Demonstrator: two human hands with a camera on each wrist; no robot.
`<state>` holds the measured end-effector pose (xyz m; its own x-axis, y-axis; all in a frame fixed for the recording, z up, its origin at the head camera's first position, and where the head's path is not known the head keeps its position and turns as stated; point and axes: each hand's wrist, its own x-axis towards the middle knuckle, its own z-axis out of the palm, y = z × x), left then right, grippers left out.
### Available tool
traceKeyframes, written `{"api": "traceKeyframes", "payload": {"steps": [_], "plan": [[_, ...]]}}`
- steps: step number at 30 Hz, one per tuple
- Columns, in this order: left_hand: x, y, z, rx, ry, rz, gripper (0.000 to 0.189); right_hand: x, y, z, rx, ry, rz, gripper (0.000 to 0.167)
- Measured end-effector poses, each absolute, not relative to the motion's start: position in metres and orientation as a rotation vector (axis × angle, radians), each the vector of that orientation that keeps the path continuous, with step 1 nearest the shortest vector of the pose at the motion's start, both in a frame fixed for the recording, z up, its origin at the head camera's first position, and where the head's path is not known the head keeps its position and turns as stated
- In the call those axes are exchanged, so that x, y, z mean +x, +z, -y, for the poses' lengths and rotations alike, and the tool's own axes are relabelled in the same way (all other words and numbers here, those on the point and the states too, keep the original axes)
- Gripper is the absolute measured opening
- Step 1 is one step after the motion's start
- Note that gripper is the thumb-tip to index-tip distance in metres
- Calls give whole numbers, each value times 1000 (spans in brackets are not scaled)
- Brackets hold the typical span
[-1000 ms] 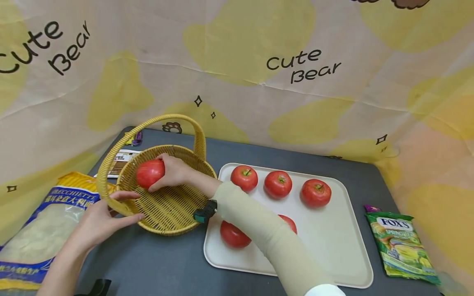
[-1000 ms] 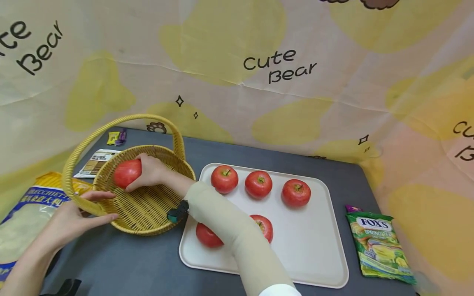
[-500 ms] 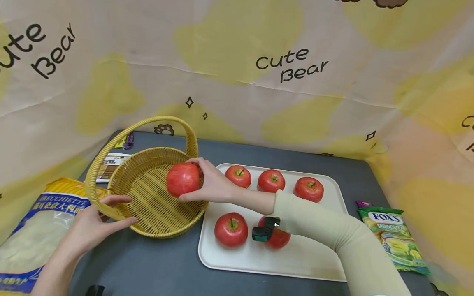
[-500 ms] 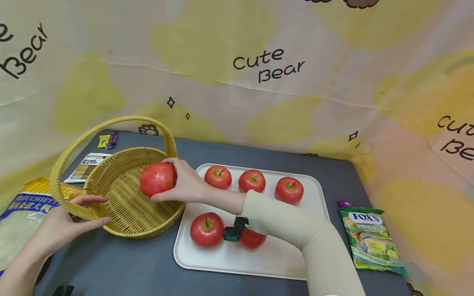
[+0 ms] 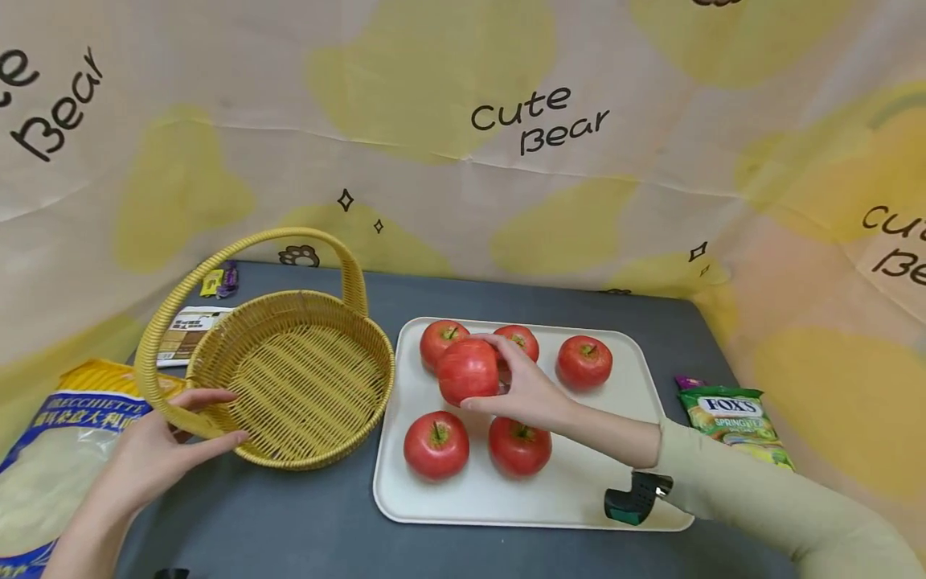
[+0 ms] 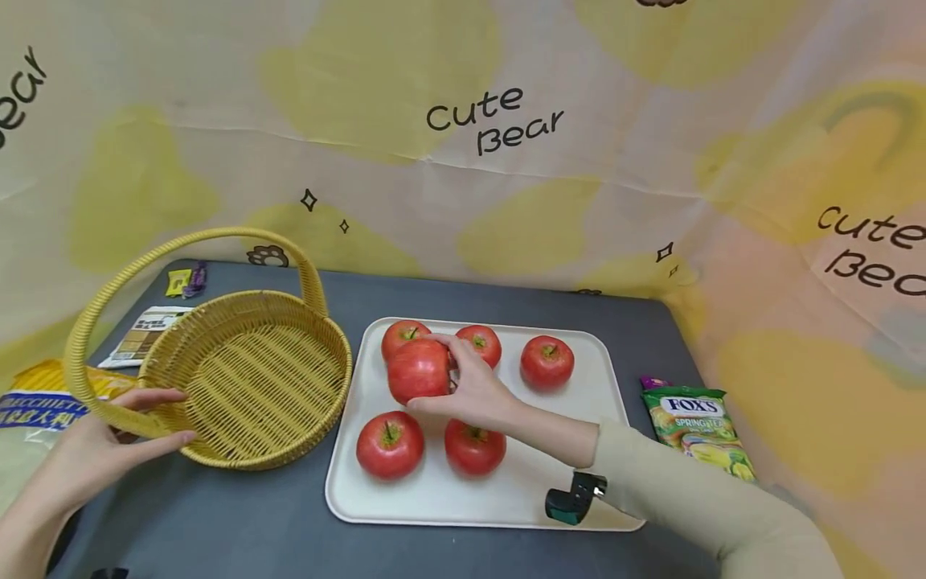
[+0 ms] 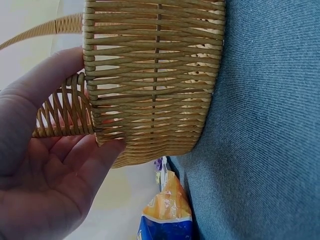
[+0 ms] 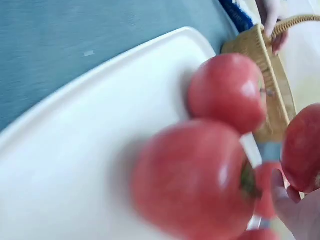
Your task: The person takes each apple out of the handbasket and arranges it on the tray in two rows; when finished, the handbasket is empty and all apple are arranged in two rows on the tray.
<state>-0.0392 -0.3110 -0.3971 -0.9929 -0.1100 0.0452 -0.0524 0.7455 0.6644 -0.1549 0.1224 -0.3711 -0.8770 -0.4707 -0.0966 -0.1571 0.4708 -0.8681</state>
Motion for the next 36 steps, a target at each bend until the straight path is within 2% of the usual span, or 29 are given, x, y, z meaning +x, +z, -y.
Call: {"api": "traceKeyframes", "payload": {"steps": [9,17,24,36], "plan": [[-38,-399,310,156,-1016,2863,54,-136,-378,-207,-342,-1320,-2536,81],[-39,-400,308,164,-1004,2858,55,-118,-395,-254,-258,-1208,-2656,84],[-40,-402,308,147,-1006,2850,55,-107,-408,-275,-356,-1070,-2710,81],[-41,-401,309,133,-1008,2855,54,-105,-409,-276,-514,-805,-2854,89]]}}
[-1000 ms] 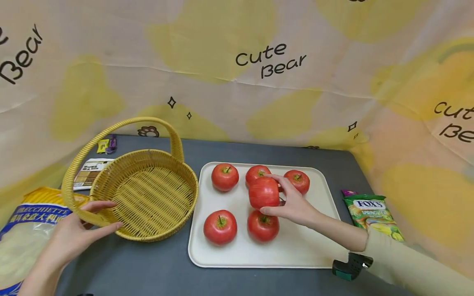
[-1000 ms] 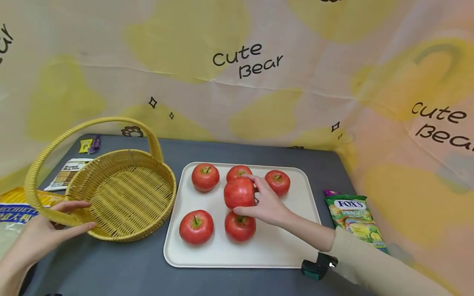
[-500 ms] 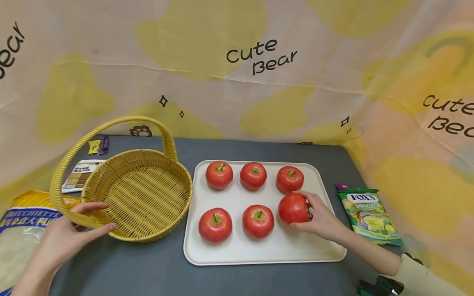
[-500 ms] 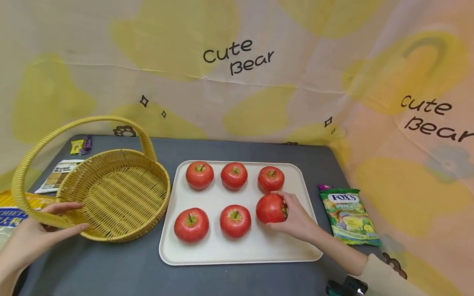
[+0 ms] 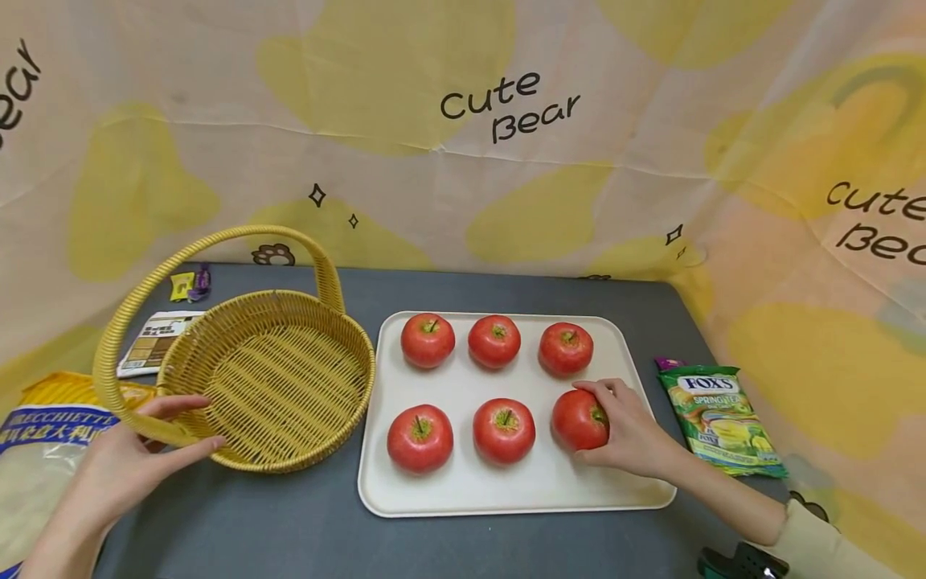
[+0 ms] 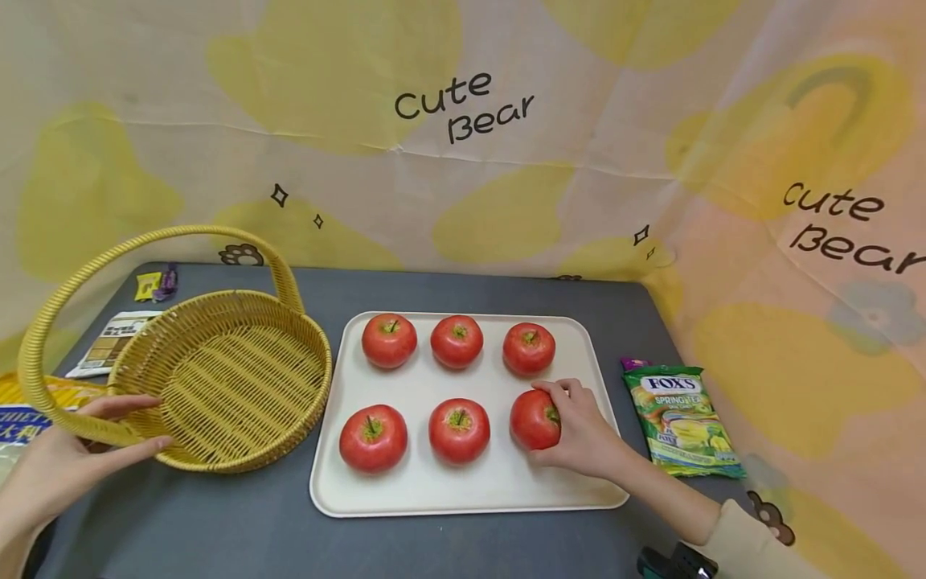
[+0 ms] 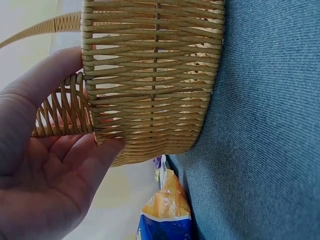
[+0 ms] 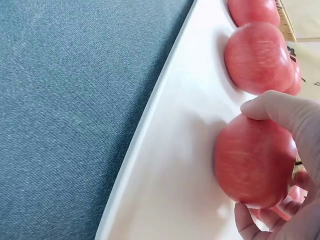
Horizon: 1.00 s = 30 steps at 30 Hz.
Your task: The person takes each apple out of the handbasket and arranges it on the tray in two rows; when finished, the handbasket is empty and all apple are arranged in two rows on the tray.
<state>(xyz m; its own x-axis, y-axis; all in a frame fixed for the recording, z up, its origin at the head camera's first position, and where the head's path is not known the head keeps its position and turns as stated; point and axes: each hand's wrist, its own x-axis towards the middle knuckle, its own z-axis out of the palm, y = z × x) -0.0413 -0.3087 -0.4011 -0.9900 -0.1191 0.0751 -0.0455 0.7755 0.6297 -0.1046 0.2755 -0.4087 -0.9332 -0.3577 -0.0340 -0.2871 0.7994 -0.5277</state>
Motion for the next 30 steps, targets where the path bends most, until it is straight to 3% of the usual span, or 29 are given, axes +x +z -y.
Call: {"api": "traceKeyframes", "payload": {"steps": [14,25,30], "plan": [[-40,-402,307,127,-1000,2856,54,-103,-409,-274,-529,-825,-2795,91],[-43,-403,308,88,-994,2842,54,-106,-405,-283,-611,-896,-2726,75],[-39,-404,302,173,-1116,2704,75,-105,-406,-284,-603,-906,-2723,77]]}}
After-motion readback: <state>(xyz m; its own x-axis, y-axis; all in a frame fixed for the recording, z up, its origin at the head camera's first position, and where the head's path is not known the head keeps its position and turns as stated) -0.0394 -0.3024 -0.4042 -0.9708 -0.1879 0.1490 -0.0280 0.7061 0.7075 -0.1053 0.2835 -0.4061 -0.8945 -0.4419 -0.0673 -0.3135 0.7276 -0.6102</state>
